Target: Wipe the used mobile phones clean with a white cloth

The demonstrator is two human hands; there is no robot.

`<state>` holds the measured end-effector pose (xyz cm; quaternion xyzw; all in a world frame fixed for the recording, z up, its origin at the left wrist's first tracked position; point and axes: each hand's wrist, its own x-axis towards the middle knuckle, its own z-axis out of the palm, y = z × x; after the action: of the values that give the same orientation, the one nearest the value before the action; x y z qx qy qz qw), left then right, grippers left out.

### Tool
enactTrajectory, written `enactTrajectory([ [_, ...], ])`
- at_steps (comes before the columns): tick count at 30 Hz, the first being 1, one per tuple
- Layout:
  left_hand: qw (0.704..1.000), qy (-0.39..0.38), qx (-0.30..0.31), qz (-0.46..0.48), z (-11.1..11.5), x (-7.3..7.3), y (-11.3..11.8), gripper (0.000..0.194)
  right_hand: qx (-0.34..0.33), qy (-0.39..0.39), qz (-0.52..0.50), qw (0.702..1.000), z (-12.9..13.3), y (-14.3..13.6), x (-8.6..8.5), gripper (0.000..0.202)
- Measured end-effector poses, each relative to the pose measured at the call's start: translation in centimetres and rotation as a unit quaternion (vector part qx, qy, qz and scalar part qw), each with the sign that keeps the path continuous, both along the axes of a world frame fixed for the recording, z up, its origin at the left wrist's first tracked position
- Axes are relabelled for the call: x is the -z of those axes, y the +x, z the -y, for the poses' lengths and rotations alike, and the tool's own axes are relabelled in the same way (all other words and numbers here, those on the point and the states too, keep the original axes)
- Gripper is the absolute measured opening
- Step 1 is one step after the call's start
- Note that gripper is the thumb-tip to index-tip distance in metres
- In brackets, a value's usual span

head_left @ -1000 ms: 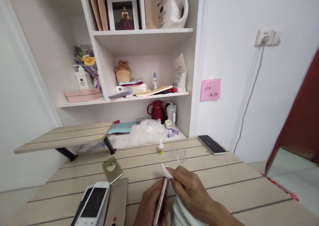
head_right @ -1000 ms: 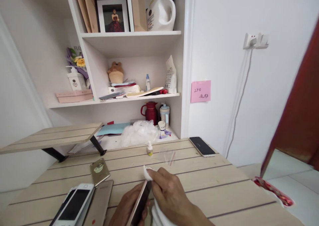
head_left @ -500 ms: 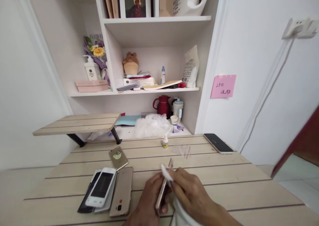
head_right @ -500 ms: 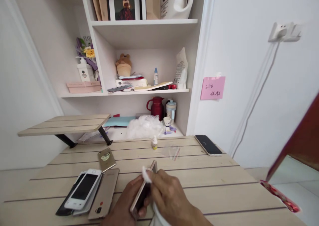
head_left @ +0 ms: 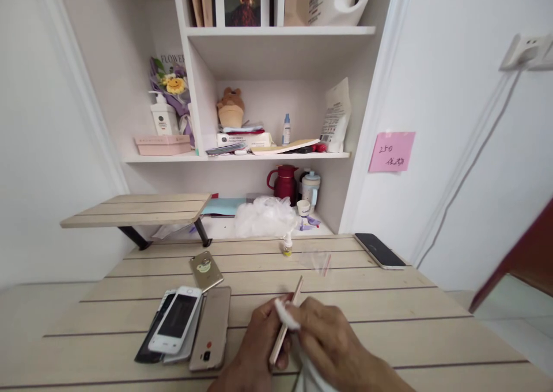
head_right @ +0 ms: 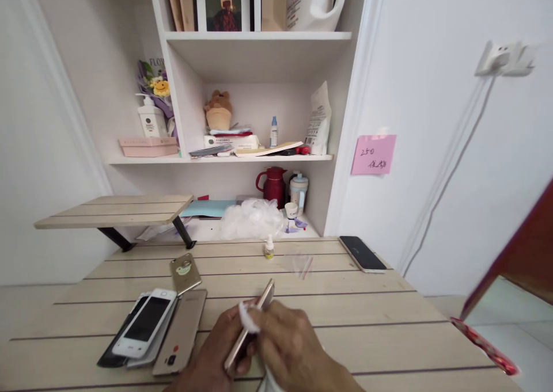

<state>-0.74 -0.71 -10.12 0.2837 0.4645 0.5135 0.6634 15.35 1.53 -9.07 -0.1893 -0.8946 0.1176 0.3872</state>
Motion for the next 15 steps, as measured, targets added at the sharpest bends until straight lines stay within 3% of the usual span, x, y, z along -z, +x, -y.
enactTrajectory([
  [2,0.999,-0.013,0.028,-0.022,0.1,0.0,0.2,0.042,0.062,-0.088,-0.075,0.991,-1.6,0.9,0.3,0.033],
  [6,0.997,-0.01,0.058,-0.043,0.3,-0.3,0.2,0.044,0.12,-0.167,-0.136,0.969,-3.1,1.5,0.3,0.032],
  [10,0.996,0.006,0.076,-0.049,0.4,-0.8,0.1,0.041,0.097,-0.265,-0.164,0.945,-2.4,0.9,-0.3,0.033],
  [15,0.995,0.024,0.075,-0.062,0.4,-1.0,0.2,0.036,0.053,-0.414,-0.206,0.885,-1.7,-0.2,-0.2,0.041],
])
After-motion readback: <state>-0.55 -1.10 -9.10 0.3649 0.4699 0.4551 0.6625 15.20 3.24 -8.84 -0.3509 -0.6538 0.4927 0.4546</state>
